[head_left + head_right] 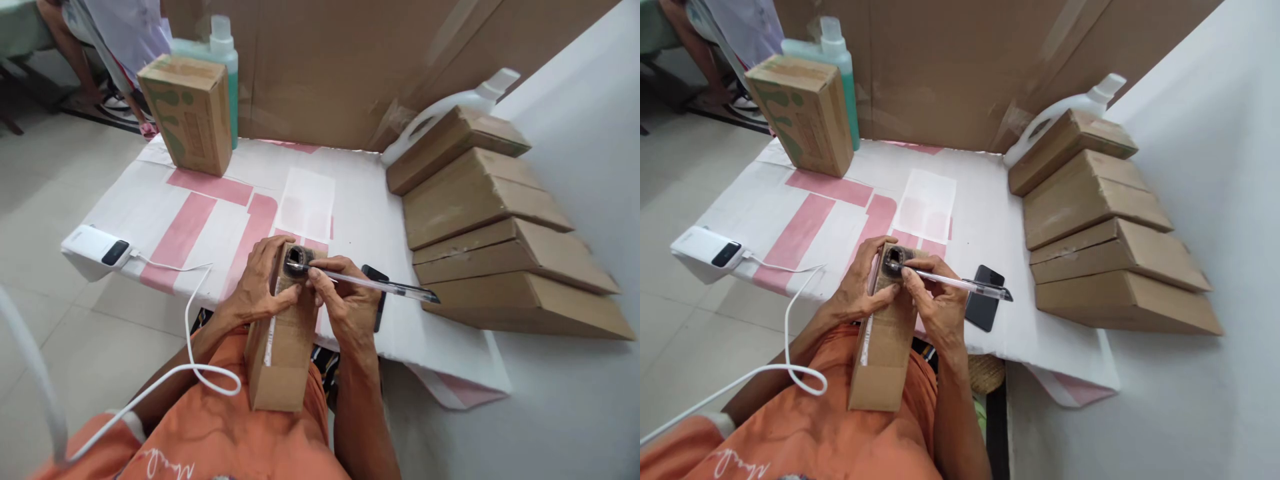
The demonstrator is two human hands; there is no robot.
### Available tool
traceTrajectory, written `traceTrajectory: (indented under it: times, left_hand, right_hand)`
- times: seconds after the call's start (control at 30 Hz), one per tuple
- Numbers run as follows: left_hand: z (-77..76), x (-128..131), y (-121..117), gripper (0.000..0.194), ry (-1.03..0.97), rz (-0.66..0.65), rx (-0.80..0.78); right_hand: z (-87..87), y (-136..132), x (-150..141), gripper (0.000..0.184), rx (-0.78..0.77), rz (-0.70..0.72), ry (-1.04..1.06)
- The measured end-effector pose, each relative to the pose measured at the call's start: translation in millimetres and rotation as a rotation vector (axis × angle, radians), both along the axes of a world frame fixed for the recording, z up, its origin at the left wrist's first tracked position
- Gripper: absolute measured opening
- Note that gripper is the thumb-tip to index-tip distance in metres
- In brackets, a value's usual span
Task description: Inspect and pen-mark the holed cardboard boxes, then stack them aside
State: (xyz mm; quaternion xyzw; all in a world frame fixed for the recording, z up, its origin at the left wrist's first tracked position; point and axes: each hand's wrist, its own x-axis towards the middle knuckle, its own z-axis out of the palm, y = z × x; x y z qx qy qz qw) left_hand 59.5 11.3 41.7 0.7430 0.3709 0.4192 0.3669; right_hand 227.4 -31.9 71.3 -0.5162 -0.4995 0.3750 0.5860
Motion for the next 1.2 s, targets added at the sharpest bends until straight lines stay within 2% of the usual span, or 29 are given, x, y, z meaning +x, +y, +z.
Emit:
traceTrajectory:
  times: [0.2, 0.43, 0.63, 0.77, 0.8, 0.87, 0.93, 1.0, 1.1, 1.2]
  left_hand:
    - [-4.0, 0, 1, 0.069, -0.021, -0.003, 0.016]
    - [-6.0, -1, 2, 0.072, -0.024, -0.016, -0.007]
    - [-6.4, 1, 3, 0.072, -0.032, -0.013, -0.022]
    - [-12.0, -4, 8, 0.071, -0.036, 0.003, -0.054]
    - [-14.1, -6, 9, 0.07, -0.043, 0.011, -0.065]
    - [-18.2, -11, 12, 0.069, -0.058, 0.03, -0.089]
    - [-21.7, -14, 15, 0.069, -0.065, 0.047, -0.111]
    - [-24.2, -15, 17, 0.069, -0.067, 0.057, -0.13]
    - [-26.4, -14, 20, 0.069, -0.073, 0.062, -0.162]
    - [-27.3, -14, 22, 0.07, -0.063, 0.069, -0.184]
  right_hand:
    - [0.2, -3, 7, 0.007, 0.034, 0.022, -0.067]
    - [-1.9, -1, 17, 0.017, 0.03, -0.111, -0.098]
    - [9.0, 22, 15, 0.021, 0.068, -0.147, -0.05]
    - [5.0, 48, 36, 0.024, 0.109, -0.237, 0.014]
    - [0.1, 53, 44, 0.025, 0.06, -0.255, -0.035]
    - [-13.5, 60, 59, 0.024, -0.145, -0.229, -0.251]
    - [-30.0, 61, 68, 0.02, -0.411, -0.121, -0.576]
    - [-45.7, 58, 67, 0.014, -0.597, -0.028, -0.848]
    - [-62.0, 49, 56, 0.013, -0.69, -0.005, -1.009]
    - [-66.6, 40, 48, 0.018, -0.715, -0.012, -1.044]
